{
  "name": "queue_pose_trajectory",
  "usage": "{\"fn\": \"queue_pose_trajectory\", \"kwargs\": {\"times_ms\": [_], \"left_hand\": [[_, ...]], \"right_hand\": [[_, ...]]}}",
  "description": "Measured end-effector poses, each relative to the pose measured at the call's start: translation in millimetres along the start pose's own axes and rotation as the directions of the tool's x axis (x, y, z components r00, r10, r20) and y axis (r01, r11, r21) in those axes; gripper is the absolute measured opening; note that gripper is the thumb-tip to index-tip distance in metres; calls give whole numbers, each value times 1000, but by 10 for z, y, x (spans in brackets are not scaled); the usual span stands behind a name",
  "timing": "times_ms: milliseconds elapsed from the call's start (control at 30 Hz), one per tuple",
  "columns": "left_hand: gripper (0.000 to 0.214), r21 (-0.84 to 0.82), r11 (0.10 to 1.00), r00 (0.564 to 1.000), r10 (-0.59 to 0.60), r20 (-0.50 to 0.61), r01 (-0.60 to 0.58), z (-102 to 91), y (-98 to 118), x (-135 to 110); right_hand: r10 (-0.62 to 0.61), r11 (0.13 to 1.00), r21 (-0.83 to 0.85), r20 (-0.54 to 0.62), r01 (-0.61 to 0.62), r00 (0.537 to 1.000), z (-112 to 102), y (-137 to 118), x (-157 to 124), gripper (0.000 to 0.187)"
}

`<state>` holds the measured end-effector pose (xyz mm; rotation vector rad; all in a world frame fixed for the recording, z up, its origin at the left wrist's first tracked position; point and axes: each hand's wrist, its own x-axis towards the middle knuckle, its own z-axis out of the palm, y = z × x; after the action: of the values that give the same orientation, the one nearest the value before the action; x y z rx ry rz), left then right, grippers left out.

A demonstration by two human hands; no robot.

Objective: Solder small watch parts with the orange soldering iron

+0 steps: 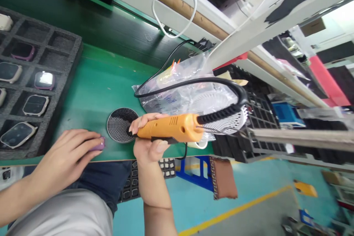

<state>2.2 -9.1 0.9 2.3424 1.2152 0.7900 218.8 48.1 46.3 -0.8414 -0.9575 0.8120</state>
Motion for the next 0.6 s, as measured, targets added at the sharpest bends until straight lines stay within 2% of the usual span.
{"fn": "queue_pose_trajectory", "kwargs": {"times_ms": [100,267,433,600], "left_hand": [[23,-25,997,997,69,34,-68,38,28,32],[26,-26,996,995,85,44,-84,27,16,68],[26,-24,996,995,82,56,-81,12,1,73],[23,-52,996,995,76,61,-73,12,4,75]], "right_hand": [[-35,999,1,13,35,999,66,-207,-15,40],[74,997,-2,21,-74,997,213,-450,-165,44],[79,997,5,66,-79,995,304,-323,-329,50],[127,991,-42,104,-124,986,327,-241,-360,50]]}}
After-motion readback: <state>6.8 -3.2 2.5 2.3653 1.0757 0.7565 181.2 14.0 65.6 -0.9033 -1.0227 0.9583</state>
